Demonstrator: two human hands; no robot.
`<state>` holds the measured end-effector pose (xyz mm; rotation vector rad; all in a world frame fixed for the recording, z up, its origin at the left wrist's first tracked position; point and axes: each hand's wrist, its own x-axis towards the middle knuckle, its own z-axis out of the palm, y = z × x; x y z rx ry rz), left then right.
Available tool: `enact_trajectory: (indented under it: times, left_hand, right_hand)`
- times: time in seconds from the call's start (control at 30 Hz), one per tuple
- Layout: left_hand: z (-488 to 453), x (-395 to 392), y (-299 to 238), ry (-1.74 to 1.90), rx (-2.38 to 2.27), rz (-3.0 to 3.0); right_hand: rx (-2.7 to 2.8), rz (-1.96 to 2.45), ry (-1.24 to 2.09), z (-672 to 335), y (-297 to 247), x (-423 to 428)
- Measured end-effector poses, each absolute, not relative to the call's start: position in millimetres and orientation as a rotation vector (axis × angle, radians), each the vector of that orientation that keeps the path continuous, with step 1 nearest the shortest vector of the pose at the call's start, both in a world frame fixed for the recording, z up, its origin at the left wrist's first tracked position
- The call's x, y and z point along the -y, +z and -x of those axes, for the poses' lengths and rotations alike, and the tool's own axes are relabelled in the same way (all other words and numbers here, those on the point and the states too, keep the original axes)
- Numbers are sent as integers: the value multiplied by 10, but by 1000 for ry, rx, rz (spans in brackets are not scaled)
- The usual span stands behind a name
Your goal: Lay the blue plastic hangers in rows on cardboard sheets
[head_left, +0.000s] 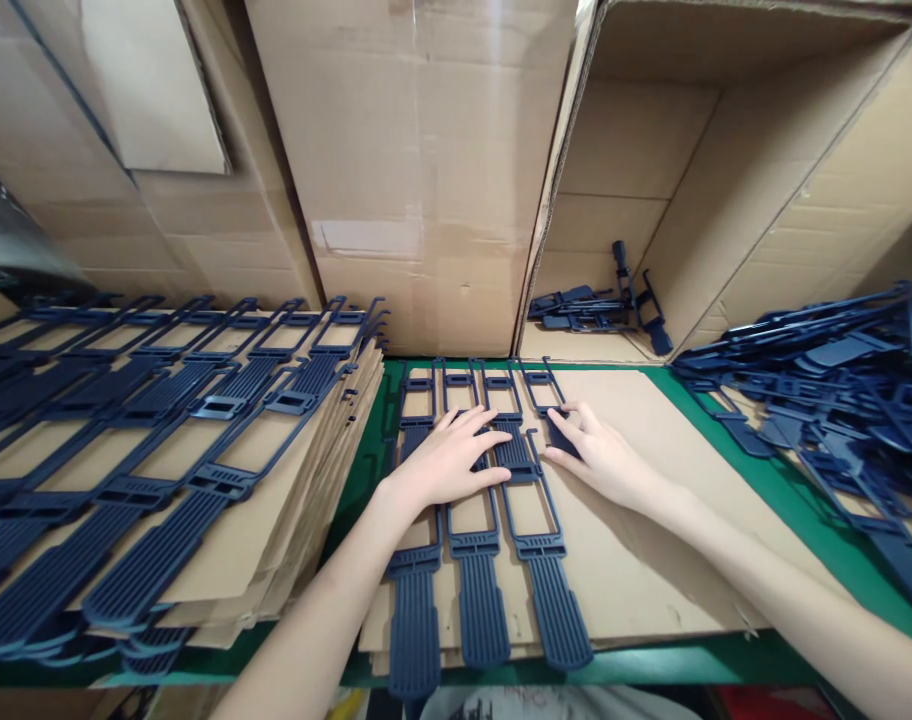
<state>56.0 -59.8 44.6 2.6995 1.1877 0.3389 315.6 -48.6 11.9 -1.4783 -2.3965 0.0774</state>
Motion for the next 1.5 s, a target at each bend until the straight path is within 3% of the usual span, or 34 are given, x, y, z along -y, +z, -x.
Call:
enact_trajectory:
  times: [0.37, 0.6, 0.73, 0.87, 1.0, 1.17, 1.5]
  left_hand:
    - [-554, 601, 455, 341, -1192, -2693]
    - [-546, 597, 474, 342, -1182, -2688]
    - [-538, 594, 480, 344, -1182, -2690]
    - [-531, 579, 466, 346, -1186, -2688]
    - [-527, 563, 461, 345, -1186, -2689]
    - [-535, 547, 493, 339, -1209, -2700]
    - [-462, 510, 489, 247, -1279, -2712]
  right_hand:
    - [2410, 1411, 139, -3212, 151, 494]
    - [2153, 1519, 160, -3702, 647, 328]
    - [1823, 1849, -53, -4446, 819, 256]
    - [1657, 2309, -125, -5228, 681, 327]
    - [1554, 2484, -212, -5828, 580, 498]
    - [1752, 2315, -380, -6118, 767, 431]
    - [2001, 2132, -821, -6306, 868, -734]
